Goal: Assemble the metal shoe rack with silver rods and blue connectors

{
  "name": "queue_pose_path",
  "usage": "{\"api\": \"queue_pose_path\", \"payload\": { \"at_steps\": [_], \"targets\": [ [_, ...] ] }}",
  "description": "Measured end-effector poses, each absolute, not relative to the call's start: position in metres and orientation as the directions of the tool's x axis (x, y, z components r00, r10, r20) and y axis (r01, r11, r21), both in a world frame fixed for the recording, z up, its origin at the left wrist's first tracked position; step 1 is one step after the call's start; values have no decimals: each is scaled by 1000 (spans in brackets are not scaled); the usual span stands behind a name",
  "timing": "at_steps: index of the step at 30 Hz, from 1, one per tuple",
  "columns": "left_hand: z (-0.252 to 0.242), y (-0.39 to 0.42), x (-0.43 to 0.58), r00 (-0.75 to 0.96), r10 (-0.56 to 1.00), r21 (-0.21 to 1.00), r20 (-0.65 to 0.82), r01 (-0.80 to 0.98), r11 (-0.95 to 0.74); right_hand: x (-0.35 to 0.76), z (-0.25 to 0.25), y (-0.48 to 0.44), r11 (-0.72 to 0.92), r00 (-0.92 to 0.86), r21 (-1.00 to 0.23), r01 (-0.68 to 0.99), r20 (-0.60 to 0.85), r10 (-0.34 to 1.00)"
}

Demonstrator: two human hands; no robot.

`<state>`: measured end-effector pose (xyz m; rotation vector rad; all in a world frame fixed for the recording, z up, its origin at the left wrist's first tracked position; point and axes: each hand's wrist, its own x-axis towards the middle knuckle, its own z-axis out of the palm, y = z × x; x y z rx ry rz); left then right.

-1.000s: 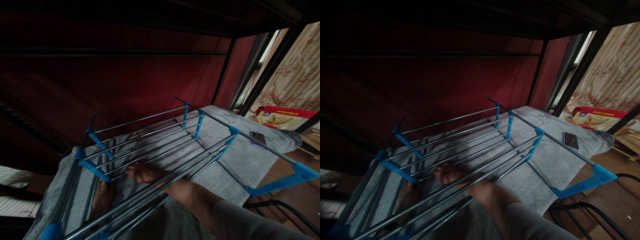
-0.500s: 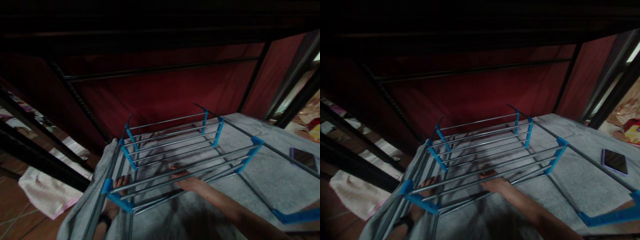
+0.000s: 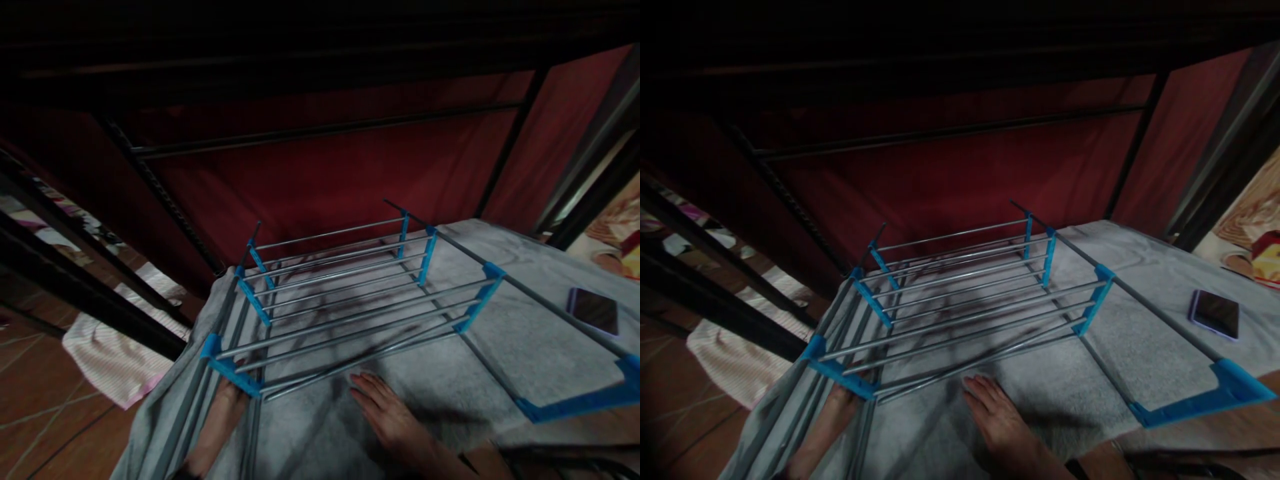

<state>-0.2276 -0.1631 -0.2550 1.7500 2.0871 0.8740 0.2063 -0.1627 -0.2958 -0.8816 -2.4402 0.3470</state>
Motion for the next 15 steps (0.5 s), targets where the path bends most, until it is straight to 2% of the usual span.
{"api": "queue_pose_path", "payload": {
  "at_steps": [3, 5, 8, 10, 15],
  "targets": [
    [-256, -180, -233, -215, 951, 647, 221, 762, 23, 216, -304, -168, 753, -650, -416, 510, 387, 654],
    [-257, -191, -230, -265, 939, 694, 218, 718, 42, 221, -306, -166, 726, -618, -450, 520, 389, 683],
    [-261, -202, -215, -402, 910, 780, 101, 600, 178, 223, -309, -158, 657, -538, -516, 550, 384, 751],
    [-263, -205, -205, -460, 888, 797, 7, 540, 273, 223, -313, -152, 613, -490, -556, 562, 374, 788],
    [-260, -197, -188, -372, 928, 791, -21, 562, 243, 221, -319, -145, 563, -461, -590, 579, 333, 823]
  ]
}}
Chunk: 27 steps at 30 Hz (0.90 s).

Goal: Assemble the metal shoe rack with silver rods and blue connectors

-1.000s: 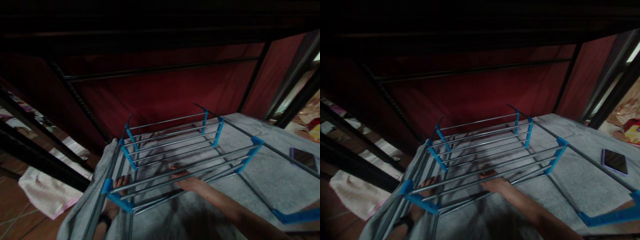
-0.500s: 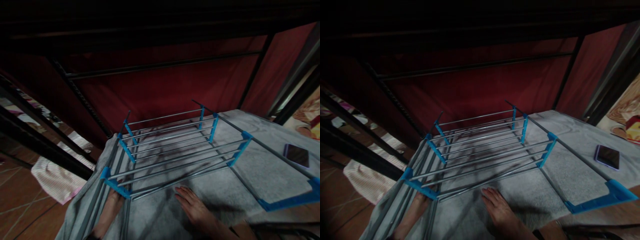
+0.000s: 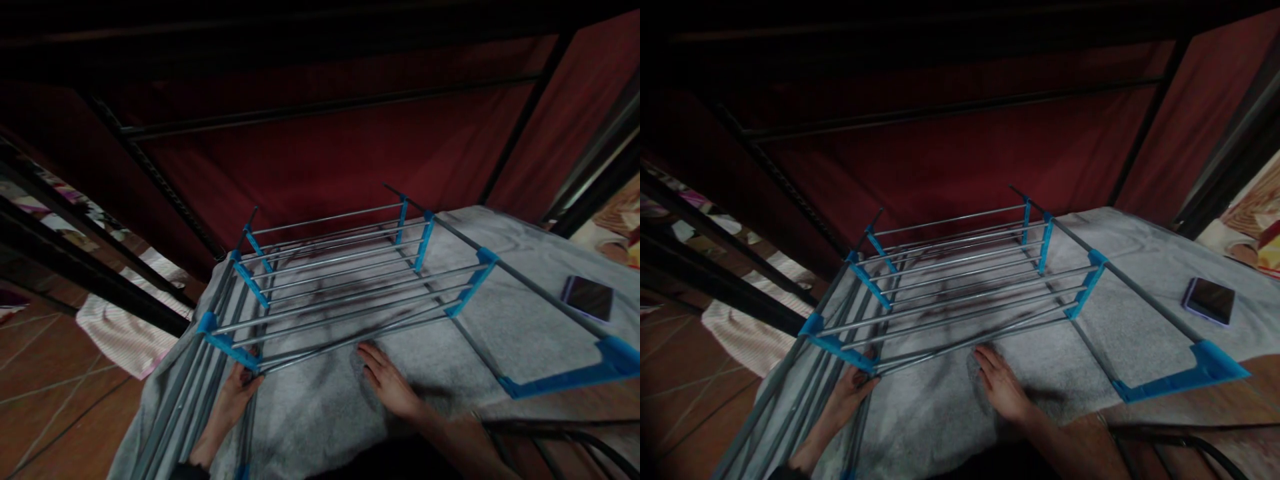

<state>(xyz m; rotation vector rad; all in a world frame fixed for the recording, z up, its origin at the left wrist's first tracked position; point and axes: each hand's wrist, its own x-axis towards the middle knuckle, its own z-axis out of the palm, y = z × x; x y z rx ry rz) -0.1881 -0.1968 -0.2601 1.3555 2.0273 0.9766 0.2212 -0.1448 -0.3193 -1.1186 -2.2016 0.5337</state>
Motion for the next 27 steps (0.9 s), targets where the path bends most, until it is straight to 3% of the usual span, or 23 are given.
{"api": "queue_pose_path", "payload": {
  "at_steps": [12, 21, 27],
  "targets": [
    [-258, -185, -185, -342, 940, 737, 5, 636, 227, 228, -309, -150, 559, -390, -651, 514, 403, 828],
    [-267, -179, -200, -313, 950, 740, -16, 635, 222, 210, -285, -131, 705, -500, -416, 574, 504, 704],
    [-282, -177, -211, -306, 952, 756, 16, 627, 189, 179, -260, -109, 748, -661, -208, 630, 361, 657]
  ]
}}
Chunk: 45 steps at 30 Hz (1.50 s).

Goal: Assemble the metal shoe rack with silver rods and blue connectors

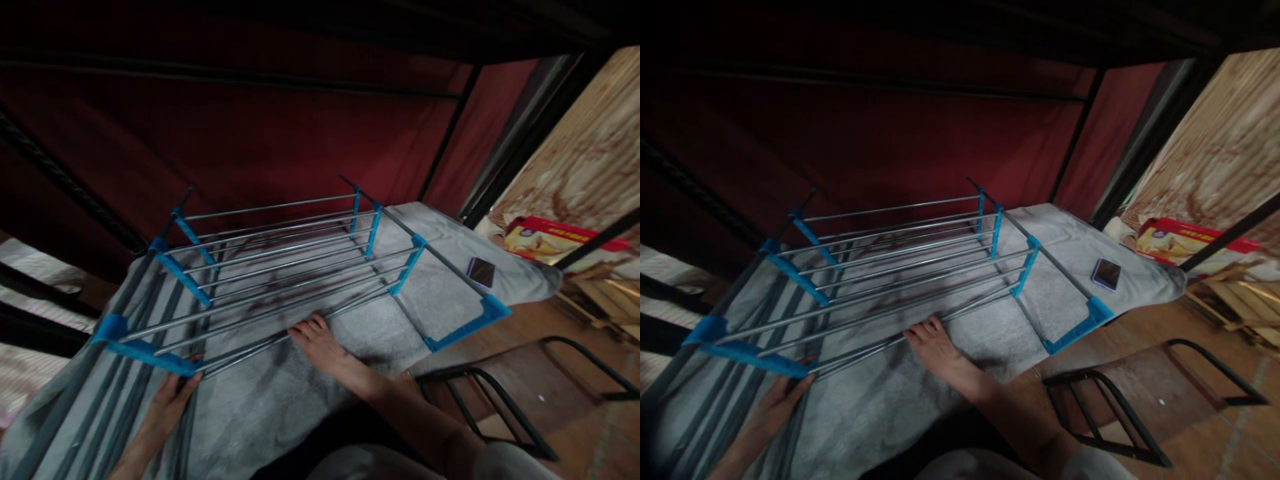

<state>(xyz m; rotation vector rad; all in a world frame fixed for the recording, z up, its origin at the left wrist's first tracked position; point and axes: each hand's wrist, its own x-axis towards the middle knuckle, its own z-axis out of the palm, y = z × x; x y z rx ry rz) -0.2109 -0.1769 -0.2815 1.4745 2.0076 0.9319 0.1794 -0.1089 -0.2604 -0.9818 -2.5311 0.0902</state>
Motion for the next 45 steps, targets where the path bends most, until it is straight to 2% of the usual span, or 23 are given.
{"api": "queue_pose_path", "payload": {
  "at_steps": [5, 12, 17, 25, 33, 39, 45],
  "targets": [
    [-273, -186, -195, -328, 945, 796, 11, 575, 191, 170, -249, -106, 722, -680, -164, 673, 249, 690],
    [-271, -191, -182, -359, 932, 899, 57, 423, 108, 174, -240, -100, 749, -689, -155, 644, 308, 656],
    [-265, -197, -172, -411, 912, 957, -3, 262, 121, 176, -228, -98, 762, -702, -129, 635, 316, 638],
    [-239, -193, -158, -432, 899, 985, 75, 174, 1, 177, -217, -95, 775, -705, -121, 620, 346, 619],
    [-236, -192, -185, -288, 957, 999, -16, 28, 25, 179, -220, -94, 779, -707, -103, 618, 361, 609],
    [-238, -191, -181, -310, 950, 995, -33, -99, 3, 179, -222, -92, 785, -716, -100, 611, 354, 602],
    [-245, -187, -177, -386, 922, 998, -30, -61, 7, 180, -224, -90, 777, -719, -105, 621, 317, 618]
  ]
}}
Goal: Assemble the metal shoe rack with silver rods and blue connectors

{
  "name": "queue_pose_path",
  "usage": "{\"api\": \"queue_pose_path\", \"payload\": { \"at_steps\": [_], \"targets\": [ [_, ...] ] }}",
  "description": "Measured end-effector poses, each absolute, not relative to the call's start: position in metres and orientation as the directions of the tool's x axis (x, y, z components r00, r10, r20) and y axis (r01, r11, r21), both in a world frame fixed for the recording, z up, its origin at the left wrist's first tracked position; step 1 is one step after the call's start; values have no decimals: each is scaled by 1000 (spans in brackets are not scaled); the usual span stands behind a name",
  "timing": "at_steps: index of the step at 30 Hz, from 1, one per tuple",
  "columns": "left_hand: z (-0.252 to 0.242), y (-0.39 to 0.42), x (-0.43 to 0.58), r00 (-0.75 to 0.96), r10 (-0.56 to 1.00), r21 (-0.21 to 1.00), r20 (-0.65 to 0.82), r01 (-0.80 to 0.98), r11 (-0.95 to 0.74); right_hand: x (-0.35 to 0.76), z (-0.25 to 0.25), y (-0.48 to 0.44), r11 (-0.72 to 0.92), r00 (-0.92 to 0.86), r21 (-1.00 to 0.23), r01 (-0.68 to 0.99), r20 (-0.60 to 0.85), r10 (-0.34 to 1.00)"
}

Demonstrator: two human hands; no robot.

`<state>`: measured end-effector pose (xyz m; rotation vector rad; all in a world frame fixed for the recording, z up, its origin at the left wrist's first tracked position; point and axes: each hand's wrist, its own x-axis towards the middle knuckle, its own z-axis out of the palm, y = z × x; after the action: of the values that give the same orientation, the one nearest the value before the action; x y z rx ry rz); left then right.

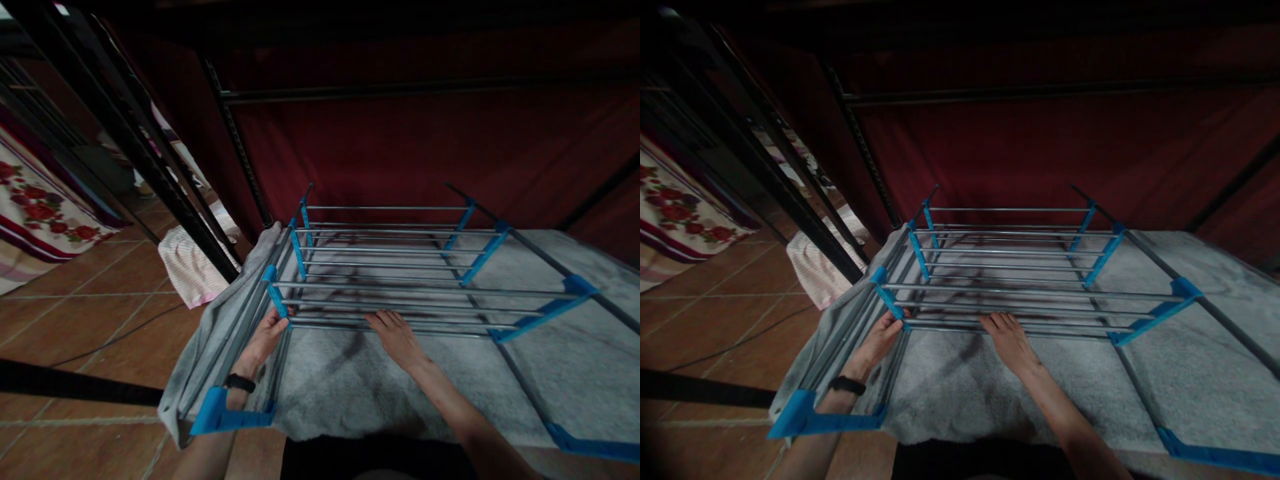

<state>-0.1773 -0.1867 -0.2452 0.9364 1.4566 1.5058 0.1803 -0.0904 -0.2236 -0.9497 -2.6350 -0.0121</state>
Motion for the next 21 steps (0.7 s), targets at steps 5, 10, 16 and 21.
{"api": "queue_pose_path", "payload": {
  "at_steps": [5, 10, 16, 21],
  "targets": [
    [-246, -184, -171, -410, 912, 998, -8, -63, -19, 181, -229, -91, 700, -662, -91, 709, 257, 704],
    [-240, -185, -165, -408, 913, 997, -18, -80, -16, 180, -227, -92, 696, -659, -86, 713, 255, 707],
    [-242, -184, -167, -377, 926, 1000, -20, -17, 14, 178, -221, -91, 693, -657, -138, 708, 231, 717],
    [-244, -184, -163, -394, 919, 999, 16, -22, -27, 177, -222, -93, 710, -661, -160, 686, 271, 700]
  ]
}}
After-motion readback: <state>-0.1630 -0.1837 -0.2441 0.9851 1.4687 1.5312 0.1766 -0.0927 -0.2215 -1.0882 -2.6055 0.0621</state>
